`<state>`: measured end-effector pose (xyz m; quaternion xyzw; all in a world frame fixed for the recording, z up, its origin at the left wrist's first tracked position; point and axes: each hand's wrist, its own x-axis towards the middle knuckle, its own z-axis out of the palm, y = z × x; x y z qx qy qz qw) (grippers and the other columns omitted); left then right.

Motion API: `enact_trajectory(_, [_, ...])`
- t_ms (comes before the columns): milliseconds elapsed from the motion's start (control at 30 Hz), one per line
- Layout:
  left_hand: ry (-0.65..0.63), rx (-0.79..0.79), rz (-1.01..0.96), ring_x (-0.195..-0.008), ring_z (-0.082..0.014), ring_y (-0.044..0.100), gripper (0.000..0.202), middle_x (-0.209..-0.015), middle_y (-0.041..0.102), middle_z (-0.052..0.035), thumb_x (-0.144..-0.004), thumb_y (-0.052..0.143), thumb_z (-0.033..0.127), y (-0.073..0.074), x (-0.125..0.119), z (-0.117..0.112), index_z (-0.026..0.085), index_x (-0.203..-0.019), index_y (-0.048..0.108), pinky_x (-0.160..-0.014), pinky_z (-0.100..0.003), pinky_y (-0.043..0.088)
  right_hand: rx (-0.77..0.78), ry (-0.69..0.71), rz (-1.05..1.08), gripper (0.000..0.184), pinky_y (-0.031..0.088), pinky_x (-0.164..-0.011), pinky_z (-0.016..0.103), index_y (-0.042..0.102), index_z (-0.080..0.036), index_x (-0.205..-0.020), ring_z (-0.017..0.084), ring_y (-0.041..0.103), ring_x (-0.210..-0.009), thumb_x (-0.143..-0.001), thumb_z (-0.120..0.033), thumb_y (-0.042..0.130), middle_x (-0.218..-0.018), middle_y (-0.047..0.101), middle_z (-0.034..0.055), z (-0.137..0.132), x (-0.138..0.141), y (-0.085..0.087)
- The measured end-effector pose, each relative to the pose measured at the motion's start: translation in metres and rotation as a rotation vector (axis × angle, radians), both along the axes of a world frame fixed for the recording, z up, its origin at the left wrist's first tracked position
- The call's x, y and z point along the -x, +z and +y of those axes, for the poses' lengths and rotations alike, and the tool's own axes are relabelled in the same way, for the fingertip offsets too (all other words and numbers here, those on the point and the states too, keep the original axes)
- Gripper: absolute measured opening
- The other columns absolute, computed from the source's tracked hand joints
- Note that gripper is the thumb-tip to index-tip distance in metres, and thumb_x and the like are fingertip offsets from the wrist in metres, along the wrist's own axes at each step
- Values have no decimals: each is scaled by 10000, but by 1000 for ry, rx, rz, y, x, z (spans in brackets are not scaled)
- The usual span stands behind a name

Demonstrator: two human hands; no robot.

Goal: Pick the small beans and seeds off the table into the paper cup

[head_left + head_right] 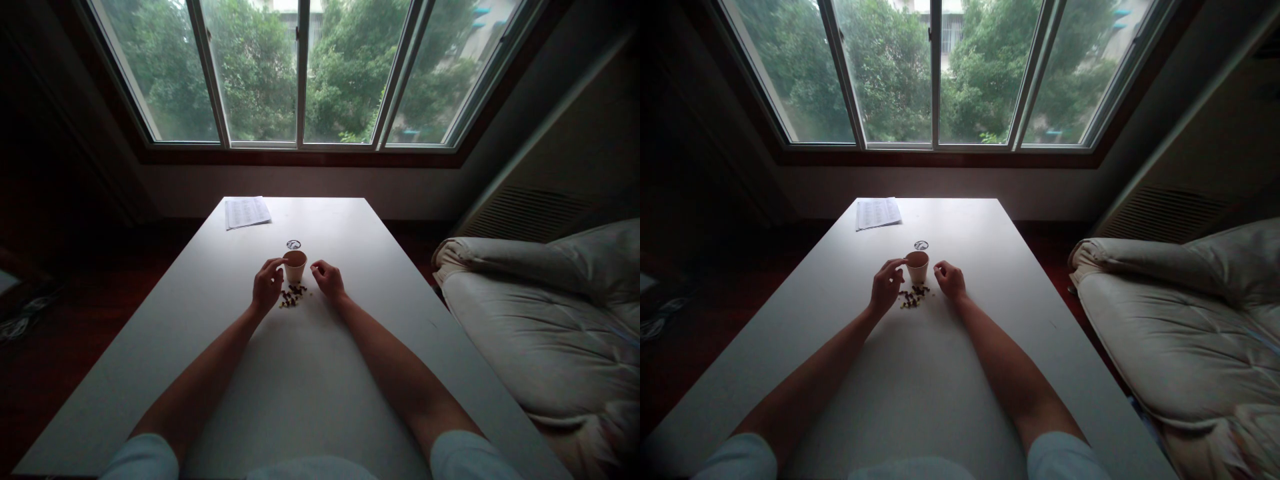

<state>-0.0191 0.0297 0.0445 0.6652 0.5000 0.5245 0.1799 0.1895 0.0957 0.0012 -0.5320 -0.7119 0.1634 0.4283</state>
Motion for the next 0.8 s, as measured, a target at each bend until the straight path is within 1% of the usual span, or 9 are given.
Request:
enact_trajectory(67, [-10,-18,131,-846,-143,661,359,-1330,597,-82,-938,450,210,3,-2,-4,239,-1253,620,-759,-269,539,7,-1,-2,290,375,-594,239,698,-194,-846,131,505,-560,-872,-396,492,-594,565,-19,0,1,0])
enact_trajectory(133, [-20,-31,246,-998,-181,651,405,-1418,540,-75,-941,457,214,5,-4,-7,255,-1324,580,-813,-279,541,9,0,-7,296,378,-594,239,698,-193,-844,134,507,-566,-873,-401,490,-596,570,-17,-1,1,1])
enact_trajectory(200, [-32,-31,338,-1057,-205,637,459,-1485,479,-66,-938,478,228,6,-7,-8,272,-1392,524,-808,-286,547,10,5,-12,300,382,-597,239,699,-194,-846,136,504,-569,-876,-406,489,-604,580,-12,-1,1,1])
enact_trajectory(300, [-36,-25,424,-999,-212,650,533,-1534,417,-74,-928,509,250,5,-9,-7,280,-1457,452,-755,-292,555,10,4,-13,294,385,-598,241,701,-197,-851,137,500,-566,-876,-403,493,-613,592,-8,-1,1,1])
enact_trajectory(400, [-30,-23,472,-936,-207,655,576,-1552,384,-96,-922,525,264,3,-9,-6,264,-1487,409,-734,-301,558,-2,8,-12,287,384,-601,242,704,-200,-855,137,501,-565,-876,-393,493,-607,588,-11,0,1,0])
enact_trajectory(533, [-39,-7,503,-916,-204,652,600,-1570,344,-113,-916,527,262,1,-8,-5,255,-1498,380,-721,-312,558,3,9,-18,290,383,-603,245,703,-198,-854,137,499,-563,-877,-397,494,-598,577,-14,0,0,-1])
enact_trajectory(700, [-60,-23,468,-861,-170,645,541,-1553,359,-109,-917,510,245,0,-6,-5,276,-1450,424,-693,-309,553,-5,17,-11,290,375,-601,245,701,-198,-852,135,500,-561,-881,-398,493,-600,575,-15,0,0,-1])
enact_trajectory(800, [-30,-41,408,-801,-137,634,473,-1512,403,-104,-916,509,240,0,-3,-5,273,-1387,477,-675,-290,538,-17,20,-2,292,369,-595,242,698,-196,-851,131,495,-558,-884,-402,494,-603,575,-14,1,0,-3])
